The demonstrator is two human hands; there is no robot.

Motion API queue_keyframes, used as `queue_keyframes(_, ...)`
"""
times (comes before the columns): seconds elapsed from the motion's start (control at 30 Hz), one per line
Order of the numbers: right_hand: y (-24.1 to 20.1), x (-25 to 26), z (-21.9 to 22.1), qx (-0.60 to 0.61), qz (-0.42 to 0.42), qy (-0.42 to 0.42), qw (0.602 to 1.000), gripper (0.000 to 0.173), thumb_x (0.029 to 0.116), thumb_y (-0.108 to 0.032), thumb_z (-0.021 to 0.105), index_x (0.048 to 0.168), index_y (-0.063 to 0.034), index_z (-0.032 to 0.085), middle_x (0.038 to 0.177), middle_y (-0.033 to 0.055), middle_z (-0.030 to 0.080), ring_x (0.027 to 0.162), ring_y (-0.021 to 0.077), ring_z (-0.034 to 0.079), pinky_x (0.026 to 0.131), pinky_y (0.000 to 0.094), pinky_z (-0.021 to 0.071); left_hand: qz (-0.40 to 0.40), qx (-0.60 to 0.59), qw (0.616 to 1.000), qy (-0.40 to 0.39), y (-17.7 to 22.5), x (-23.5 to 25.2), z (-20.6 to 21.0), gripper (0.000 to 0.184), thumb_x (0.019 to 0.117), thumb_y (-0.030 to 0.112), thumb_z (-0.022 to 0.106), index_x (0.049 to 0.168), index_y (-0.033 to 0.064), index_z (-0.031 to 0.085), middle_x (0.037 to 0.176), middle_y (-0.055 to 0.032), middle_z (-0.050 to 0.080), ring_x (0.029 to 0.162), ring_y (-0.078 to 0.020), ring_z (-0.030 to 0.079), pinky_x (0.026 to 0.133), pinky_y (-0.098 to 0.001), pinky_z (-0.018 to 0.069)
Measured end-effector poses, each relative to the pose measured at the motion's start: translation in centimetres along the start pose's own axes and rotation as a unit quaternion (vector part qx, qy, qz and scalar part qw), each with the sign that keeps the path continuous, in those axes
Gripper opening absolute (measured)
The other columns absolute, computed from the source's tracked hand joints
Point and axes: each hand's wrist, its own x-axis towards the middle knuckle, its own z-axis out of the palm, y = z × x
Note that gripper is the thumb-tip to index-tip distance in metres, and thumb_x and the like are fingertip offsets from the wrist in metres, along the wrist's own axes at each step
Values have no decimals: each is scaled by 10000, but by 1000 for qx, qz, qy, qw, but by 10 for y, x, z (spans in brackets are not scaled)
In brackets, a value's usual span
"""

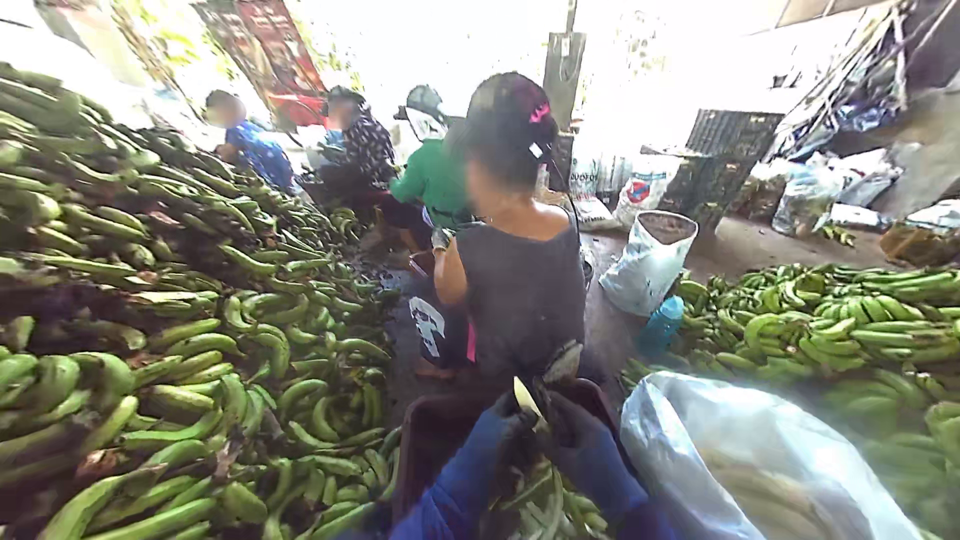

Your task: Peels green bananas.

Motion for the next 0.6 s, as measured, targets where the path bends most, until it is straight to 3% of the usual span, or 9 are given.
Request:
queue_keyframes(0.07,-3,-5,9,-63,-6,-9,998,651,842,-358,794,1437,-168,611,1229,89,715,1147,252,674,1023,497,542,-19,-4,1000,9,-3,-2,5,431,959,183,644,1363,57,566,1077,-137,716,922,-241,715,800,-428,618)
queue_keyframes(0.2,-6,-12,8,-93,0,-7,996,589,849,-375,780,1381,-158,652,1191,78,732,1118,244,688,1009,500,548,-24,-2,997,69,-1,0,0,384,1008,313,624,1271,33,626,966,-139,731,830,-236,725,742,-412,624)
queue_keyframes(0.27,-6,-16,4,-87,-14,9,996,550,844,-346,763,1343,-135,672,1115,74,748,1028,227,712,939,489,579,-1,-23,995,93,5,2,-6,360,1018,307,623,1248,32,650,930,-139,729,781,-232,717,701,-397,620)
queue_keyframes(0.43,-5,-26,-9,-44,24,21,999,489,840,-337,749,1291,-158,689,933,11,738,778,108,690,730,384,603,33,-115,985,123,29,1,-30,342,1059,239,536,1293,-5,584,921,-157,693,750,-244,686,657,-387,594)
queue_keyframes(0.5,-7,-27,-12,-40,21,7,999,479,865,-345,726,1305,-164,672,948,18,735,794,118,689,738,386,598,63,-119,982,129,36,1,-44,326,1065,237,508,1260,-7,600,918,-149,681,744,-238,669,657,-396,586)
queue_keyframes(0.6,-22,-35,-18,-44,22,-12,999,487,900,-310,707,1345,-123,641,1063,76,737,940,189,708,862,451,594,101,-81,986,108,50,-18,-52,288,1071,236,471,1131,13,643,879,-92,676,741,-183,651,671,-366,578)
